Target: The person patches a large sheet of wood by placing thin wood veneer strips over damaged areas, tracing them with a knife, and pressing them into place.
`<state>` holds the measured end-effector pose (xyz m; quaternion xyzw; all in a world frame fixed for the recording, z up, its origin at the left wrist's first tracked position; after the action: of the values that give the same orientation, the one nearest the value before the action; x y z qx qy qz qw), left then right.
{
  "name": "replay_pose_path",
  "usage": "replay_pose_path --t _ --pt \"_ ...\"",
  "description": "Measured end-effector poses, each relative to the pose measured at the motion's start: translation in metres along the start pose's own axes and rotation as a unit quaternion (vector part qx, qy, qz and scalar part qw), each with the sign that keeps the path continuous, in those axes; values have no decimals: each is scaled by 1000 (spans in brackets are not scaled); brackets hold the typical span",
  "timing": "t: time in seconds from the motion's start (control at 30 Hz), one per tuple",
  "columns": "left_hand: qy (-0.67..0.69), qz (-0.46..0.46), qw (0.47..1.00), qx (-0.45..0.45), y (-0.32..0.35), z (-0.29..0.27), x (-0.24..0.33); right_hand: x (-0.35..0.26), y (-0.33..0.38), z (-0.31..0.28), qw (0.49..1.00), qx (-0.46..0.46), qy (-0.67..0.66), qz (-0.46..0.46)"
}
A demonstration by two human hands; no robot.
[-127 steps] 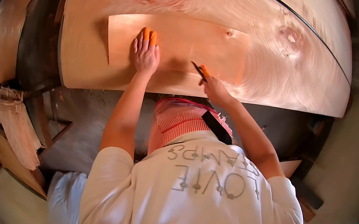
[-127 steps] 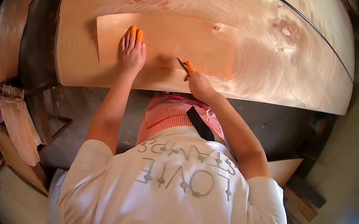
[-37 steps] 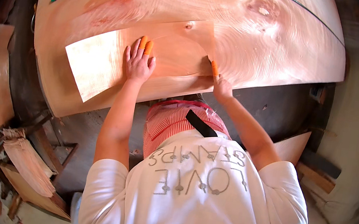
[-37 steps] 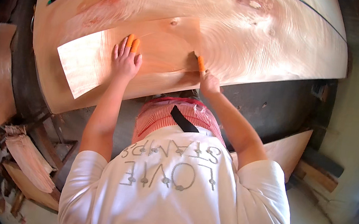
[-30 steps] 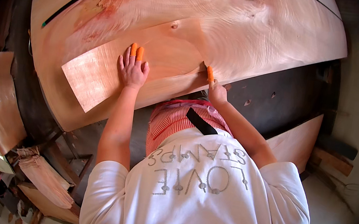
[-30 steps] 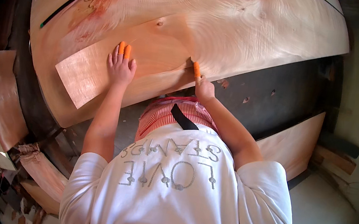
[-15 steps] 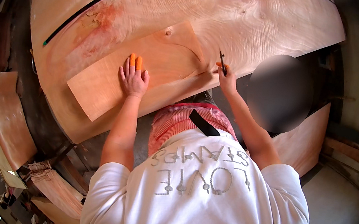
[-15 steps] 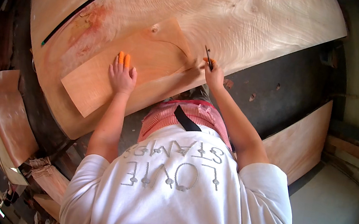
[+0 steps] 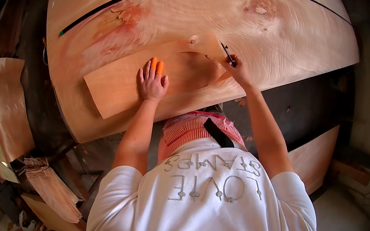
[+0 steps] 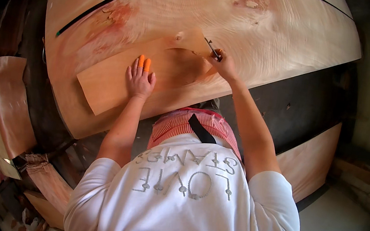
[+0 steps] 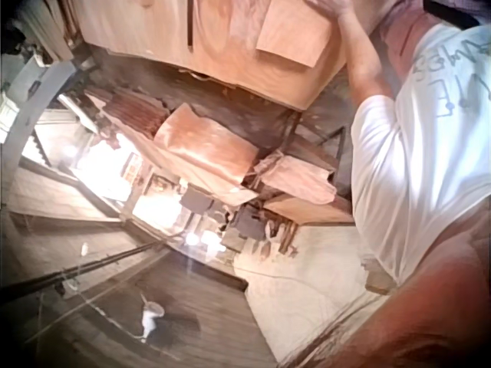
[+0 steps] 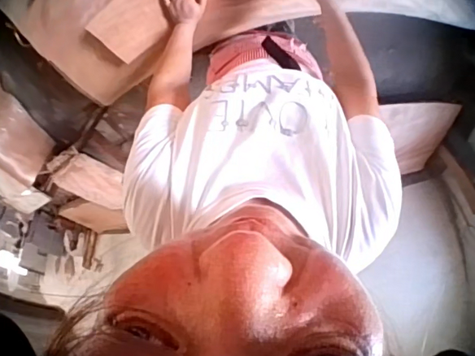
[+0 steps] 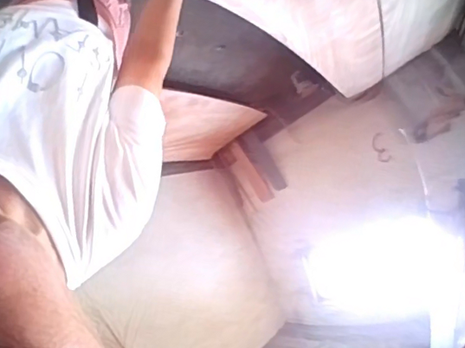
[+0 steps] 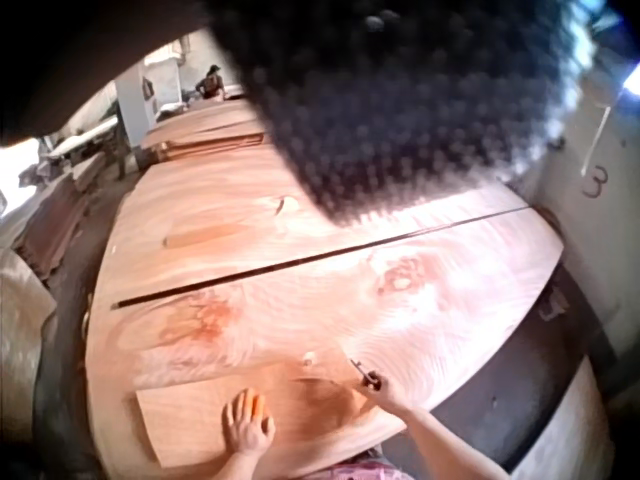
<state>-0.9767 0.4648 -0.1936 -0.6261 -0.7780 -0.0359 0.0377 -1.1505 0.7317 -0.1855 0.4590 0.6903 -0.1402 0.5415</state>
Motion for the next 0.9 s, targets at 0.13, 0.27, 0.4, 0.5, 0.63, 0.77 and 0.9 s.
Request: replay_pose_path --t 0.13,0.27,0.4,0.5,0.63,0.77,0.9 --pt "8 -10 1000 -7 5 3 -3 -53 12 1 987 -60 -145 13" --pt "13 -1 1000 -3 1 -1 2 -16 12 34 839 -66 -537 57" --pt "27 11 999 21 -4 -5 7 28 9 67 735 -93 -670 46" --pt "67 12 998 2 8 -10 -10 25 10 95 755 -63 -646 91" --pt "173 60 981 -64 30 -46 -24 31 17 82 795 -66 -599 70" --pt "-26 75 980 -183 83 -67 -57 32 16 81 808 -68 -581 77" --pt "-72 85 989 -101 100 -50 -100 25 13 86 817 -84 -564 82"
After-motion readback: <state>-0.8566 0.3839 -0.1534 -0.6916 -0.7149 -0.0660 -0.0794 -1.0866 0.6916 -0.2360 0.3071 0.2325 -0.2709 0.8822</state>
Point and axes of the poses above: each hand's wrist, its own y-axis away from the middle knuckle, its own z-axis out of the palm, x = y × z, the point moved 4 cm from there along -y, towards the middle knuckle, and after that the axes turned 12 degrees about -x, right-handed, at the moved point
